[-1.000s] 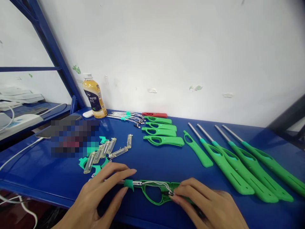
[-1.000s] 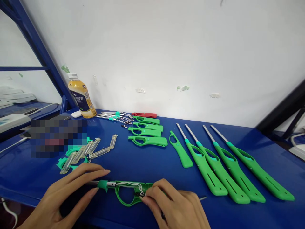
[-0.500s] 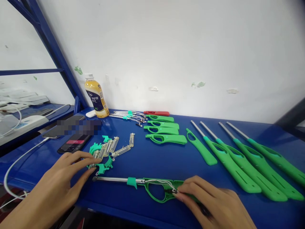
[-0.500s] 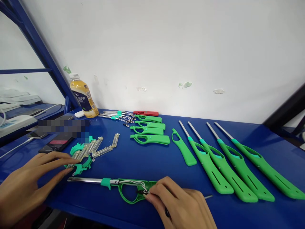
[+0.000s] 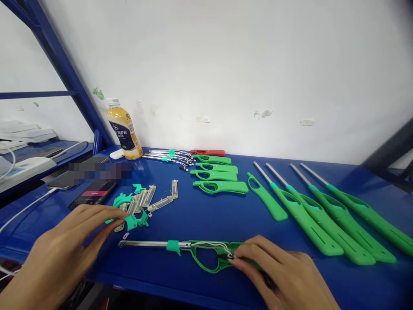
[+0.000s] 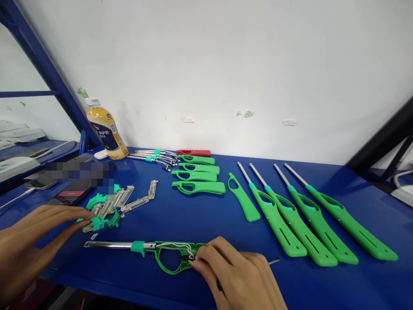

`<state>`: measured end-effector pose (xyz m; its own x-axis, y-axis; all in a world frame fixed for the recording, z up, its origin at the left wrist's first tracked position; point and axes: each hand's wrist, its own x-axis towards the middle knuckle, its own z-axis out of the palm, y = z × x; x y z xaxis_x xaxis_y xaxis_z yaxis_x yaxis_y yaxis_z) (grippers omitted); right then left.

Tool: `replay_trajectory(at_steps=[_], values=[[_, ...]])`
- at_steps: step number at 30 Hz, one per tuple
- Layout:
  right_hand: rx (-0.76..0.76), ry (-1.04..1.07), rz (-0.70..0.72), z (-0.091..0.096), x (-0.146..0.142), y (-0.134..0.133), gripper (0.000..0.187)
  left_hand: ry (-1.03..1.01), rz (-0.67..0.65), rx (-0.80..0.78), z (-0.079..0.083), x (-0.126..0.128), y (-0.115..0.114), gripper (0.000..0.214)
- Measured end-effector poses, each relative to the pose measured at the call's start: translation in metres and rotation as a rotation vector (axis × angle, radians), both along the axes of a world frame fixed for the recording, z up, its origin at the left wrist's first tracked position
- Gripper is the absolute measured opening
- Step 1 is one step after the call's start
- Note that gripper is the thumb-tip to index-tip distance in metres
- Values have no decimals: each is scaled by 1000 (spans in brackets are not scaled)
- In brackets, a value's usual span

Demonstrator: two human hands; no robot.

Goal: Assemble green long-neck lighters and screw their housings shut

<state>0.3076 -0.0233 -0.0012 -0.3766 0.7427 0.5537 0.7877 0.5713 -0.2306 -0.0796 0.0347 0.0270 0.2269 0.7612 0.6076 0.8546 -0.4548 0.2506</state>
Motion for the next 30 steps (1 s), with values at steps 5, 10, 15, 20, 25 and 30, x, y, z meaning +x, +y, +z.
replay_trajectory(at_steps=[5,10,15,20,25,30], values=[[-22,-28,2,-2,1,-1,25,9,-163,57,-2,34,-21,20],[-43,-19,15,-6,4,-1,18,39,-435,-31,-10,89,-30,35],[-49,-32,19,-7,3,-2,17,59,-450,-21,-11,114,-26,37],[-31,-16,11,-7,2,0,20,82,-476,32,-18,124,-23,38],[20,-6,17,-2,-2,2,31,-5,-530,1,-25,130,-22,35],[20,12,24,2,-4,3,38,-26,-567,-30,-26,133,-20,34]])
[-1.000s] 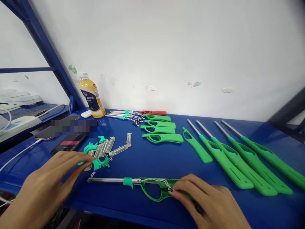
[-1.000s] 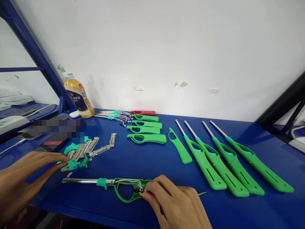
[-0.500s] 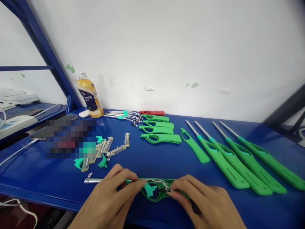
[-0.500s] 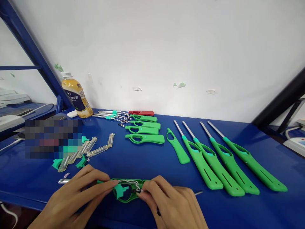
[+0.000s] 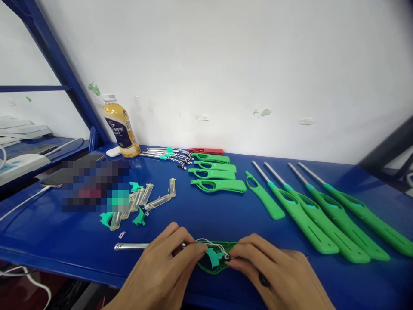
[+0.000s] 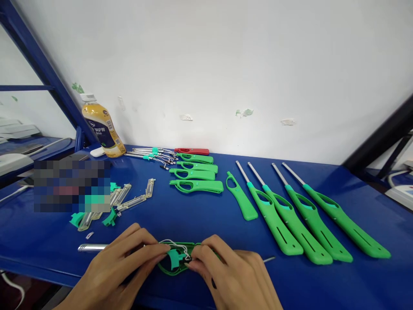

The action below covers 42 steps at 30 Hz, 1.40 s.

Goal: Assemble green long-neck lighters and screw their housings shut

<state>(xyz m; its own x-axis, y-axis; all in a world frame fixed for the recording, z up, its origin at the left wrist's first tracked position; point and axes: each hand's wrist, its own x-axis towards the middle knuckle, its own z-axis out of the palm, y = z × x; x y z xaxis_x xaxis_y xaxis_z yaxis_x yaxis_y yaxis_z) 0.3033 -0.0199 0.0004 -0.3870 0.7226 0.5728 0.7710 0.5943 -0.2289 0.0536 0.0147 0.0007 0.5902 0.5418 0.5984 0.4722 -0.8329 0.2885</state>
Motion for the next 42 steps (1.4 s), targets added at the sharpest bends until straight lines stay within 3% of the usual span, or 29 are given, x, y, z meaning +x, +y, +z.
replay_trajectory(at_steps=[13,20,31,42], values=[[6,92,28,2,1,0,31,-82,17,-104,11,6,1,25],[-5,82,27,2,2,0,31,-70,-4,-110,7,7,2,24],[-22,51,11,4,2,-2,38,-28,-3,-9,-2,-1,5,44],[-27,54,27,0,4,-4,28,-21,8,-73,3,0,2,43]])
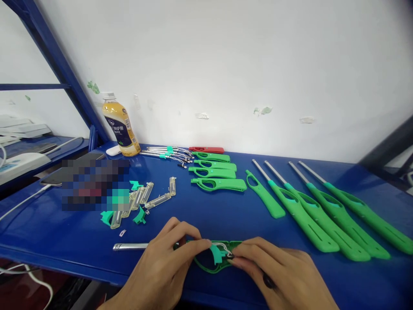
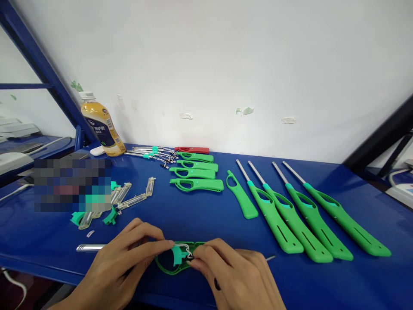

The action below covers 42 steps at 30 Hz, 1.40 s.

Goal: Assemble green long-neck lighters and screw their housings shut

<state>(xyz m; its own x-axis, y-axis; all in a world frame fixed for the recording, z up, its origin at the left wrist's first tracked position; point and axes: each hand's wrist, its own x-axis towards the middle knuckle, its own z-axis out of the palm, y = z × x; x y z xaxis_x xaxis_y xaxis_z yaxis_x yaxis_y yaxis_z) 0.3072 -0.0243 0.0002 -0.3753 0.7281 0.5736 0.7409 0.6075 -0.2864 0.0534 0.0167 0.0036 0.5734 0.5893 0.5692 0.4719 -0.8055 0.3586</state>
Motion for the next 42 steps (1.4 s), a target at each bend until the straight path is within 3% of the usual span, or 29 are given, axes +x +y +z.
replay_trajectory(at_steps=[5,11,23,29,36,42], values=[[5,-3,7,1,3,-1,28,4,1,33,-3,1,1,37],[-51,-24,13,-5,7,-3,14,7,6,40,-3,1,3,38],[12,-11,-18,2,0,0,29,-4,24,75,-2,2,1,41],[52,-1,-32,-1,0,-2,25,-8,21,74,-4,3,1,41],[38,12,-34,1,0,-2,24,19,8,68,-7,0,1,49],[2,-4,-17,2,-1,0,34,7,12,45,-4,1,0,42]])
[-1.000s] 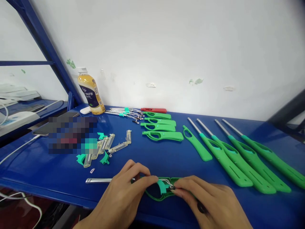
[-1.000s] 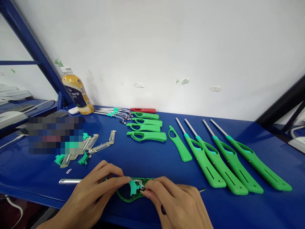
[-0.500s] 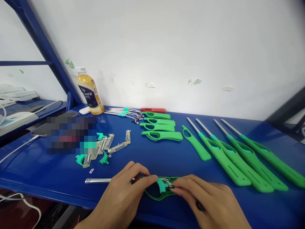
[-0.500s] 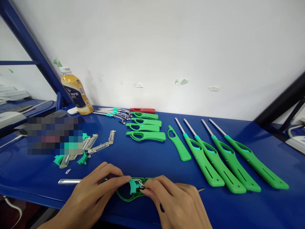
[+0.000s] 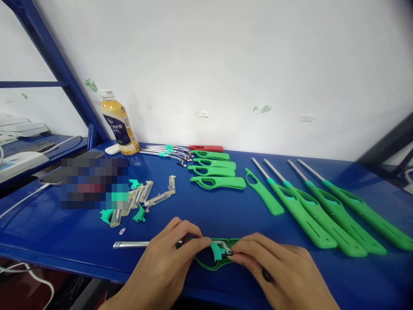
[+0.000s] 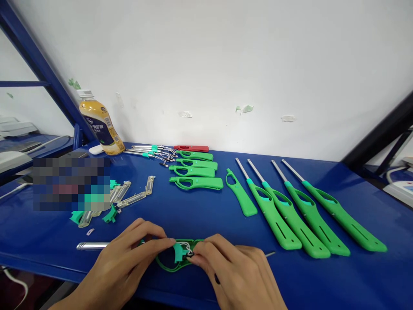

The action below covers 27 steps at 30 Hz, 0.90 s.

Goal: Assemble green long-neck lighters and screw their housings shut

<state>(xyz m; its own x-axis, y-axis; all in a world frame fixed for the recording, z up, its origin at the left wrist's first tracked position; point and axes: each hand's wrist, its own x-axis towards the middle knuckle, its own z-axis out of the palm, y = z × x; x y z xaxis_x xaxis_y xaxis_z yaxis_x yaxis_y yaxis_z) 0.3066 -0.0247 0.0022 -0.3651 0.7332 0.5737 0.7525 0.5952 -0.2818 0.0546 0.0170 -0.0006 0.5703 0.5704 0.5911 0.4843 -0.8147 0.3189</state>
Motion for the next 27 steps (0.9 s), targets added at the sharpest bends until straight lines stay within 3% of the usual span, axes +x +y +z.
replay_trajectory(at_steps=[14,27], values=[[-45,-55,-2,0,0,-1,38,-4,-21,-107,8,5,-6,25],[-51,-92,25,2,0,-5,35,-25,-24,-66,6,7,-7,18]])
